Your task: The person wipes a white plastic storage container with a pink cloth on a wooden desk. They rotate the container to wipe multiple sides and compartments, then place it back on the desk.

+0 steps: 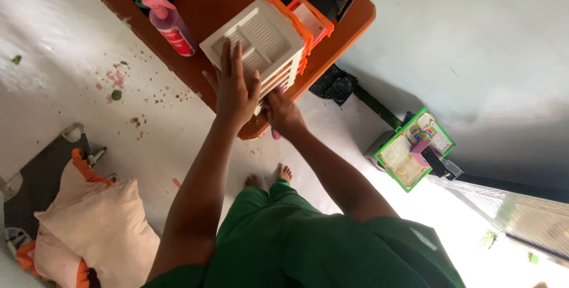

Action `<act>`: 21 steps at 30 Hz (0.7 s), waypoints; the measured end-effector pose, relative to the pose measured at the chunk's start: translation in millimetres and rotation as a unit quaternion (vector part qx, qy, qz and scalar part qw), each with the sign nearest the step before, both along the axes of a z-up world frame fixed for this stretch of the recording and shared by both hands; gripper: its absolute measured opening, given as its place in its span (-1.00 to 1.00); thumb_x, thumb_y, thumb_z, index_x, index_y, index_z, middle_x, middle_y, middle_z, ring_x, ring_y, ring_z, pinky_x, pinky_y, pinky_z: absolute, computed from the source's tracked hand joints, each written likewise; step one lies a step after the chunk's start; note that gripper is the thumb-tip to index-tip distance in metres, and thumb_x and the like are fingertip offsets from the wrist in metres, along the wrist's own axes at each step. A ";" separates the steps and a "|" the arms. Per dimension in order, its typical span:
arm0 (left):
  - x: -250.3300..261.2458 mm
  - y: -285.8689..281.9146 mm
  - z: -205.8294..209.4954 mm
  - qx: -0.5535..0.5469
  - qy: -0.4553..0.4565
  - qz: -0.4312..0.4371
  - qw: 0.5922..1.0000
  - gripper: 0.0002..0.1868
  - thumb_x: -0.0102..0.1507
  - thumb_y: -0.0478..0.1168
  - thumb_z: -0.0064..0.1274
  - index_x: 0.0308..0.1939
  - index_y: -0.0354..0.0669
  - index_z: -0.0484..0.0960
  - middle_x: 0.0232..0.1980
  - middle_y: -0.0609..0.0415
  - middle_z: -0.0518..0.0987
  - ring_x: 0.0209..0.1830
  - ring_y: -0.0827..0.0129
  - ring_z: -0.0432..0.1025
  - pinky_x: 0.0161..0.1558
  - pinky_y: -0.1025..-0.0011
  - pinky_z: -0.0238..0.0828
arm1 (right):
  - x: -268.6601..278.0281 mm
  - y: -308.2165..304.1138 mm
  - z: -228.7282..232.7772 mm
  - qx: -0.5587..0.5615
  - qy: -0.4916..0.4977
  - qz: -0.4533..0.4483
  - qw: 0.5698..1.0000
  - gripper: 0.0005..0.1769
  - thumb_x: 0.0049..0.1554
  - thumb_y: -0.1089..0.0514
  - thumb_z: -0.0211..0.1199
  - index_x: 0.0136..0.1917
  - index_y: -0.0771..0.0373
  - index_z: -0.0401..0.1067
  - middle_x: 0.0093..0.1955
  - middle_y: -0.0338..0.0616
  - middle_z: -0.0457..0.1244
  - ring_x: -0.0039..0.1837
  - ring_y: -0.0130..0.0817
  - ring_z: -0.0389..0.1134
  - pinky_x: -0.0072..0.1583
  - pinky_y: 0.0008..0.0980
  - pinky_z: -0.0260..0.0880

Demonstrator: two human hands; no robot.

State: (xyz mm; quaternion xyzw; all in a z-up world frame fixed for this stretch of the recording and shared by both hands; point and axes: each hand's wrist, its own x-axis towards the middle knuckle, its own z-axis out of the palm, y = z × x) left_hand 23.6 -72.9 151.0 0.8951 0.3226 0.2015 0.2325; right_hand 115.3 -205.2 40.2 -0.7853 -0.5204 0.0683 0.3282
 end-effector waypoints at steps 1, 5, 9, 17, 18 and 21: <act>1.6 1.1 0.9 0.014 0.016 0.001 1.000 -0.24 0.45 0.07 -0.16 0.65 0.01 -0.10 0.72 -0.13 -0.14 0.66 -0.30 -0.10 0.40 -0.64 -0.41 | -6.3 0.9 4.8 -0.011 0.011 0.016 1.000 -0.62 0.12 0.22 0.35 0.23 0.19 0.46 0.25 0.07 0.27 0.18 0.03 0.38 -0.05 -0.14 0.44; -0.3 3.6 1.5 0.010 0.050 0.003 0.999 -0.24 0.46 0.12 -0.20 0.65 -0.01 -0.10 0.73 -0.11 -0.14 0.65 -0.28 -0.07 0.41 -0.66 -0.44 | 40.0 5.8 -0.7 -0.158 -0.006 0.002 0.987 -0.42 -0.18 0.14 0.48 0.15 0.14 0.47 0.17 -0.07 0.29 0.12 -0.06 0.38 0.14 -0.09 0.45; -0.3 4.2 4.9 0.011 0.048 -0.004 0.999 -0.21 0.47 0.13 -0.21 0.65 -0.03 -0.18 0.72 -0.17 -0.18 0.65 -0.27 -0.08 0.38 -0.68 -0.44 | 42.2 7.8 -16.2 -0.026 -0.047 -0.074 0.996 -0.51 0.15 0.12 0.34 0.34 0.14 0.38 0.17 -0.11 0.29 0.04 -0.12 0.41 0.08 -0.16 0.46; -2.1 3.7 3.0 0.018 0.009 -0.027 0.999 -0.17 0.49 0.15 -0.20 0.67 0.02 -0.27 0.70 -0.24 -0.27 0.70 -0.33 -0.20 0.37 -0.67 -0.43 | 6.7 7.0 1.6 -0.141 0.085 -0.094 0.982 -0.77 0.18 0.06 0.20 0.12 -0.10 0.49 0.05 -0.34 0.35 0.00 -0.21 0.44 -0.04 -0.27 0.43; -2.6 4.5 2.2 0.013 0.011 -0.032 0.999 -0.17 0.49 0.15 -0.20 0.67 0.02 -0.28 0.71 -0.24 -0.28 0.69 -0.34 -0.20 0.37 -0.66 -0.42 | 24.6 11.1 -5.0 -0.123 0.053 -0.073 0.988 -0.77 0.15 0.08 0.29 0.09 0.08 0.45 0.00 -0.19 0.35 0.01 -0.14 0.44 0.03 -0.24 0.42; -1.5 9.3 -0.8 0.007 0.013 -0.048 0.999 -0.16 0.49 0.16 -0.20 0.67 0.04 -0.30 0.71 -0.23 -0.31 0.67 -0.37 -0.20 0.38 -0.65 -0.38 | 32.1 11.1 -24.7 0.013 -0.092 -0.143 0.985 -0.77 0.09 0.18 0.33 0.04 0.20 0.44 -0.07 -0.07 0.36 -0.02 -0.03 0.41 0.03 -0.08 0.34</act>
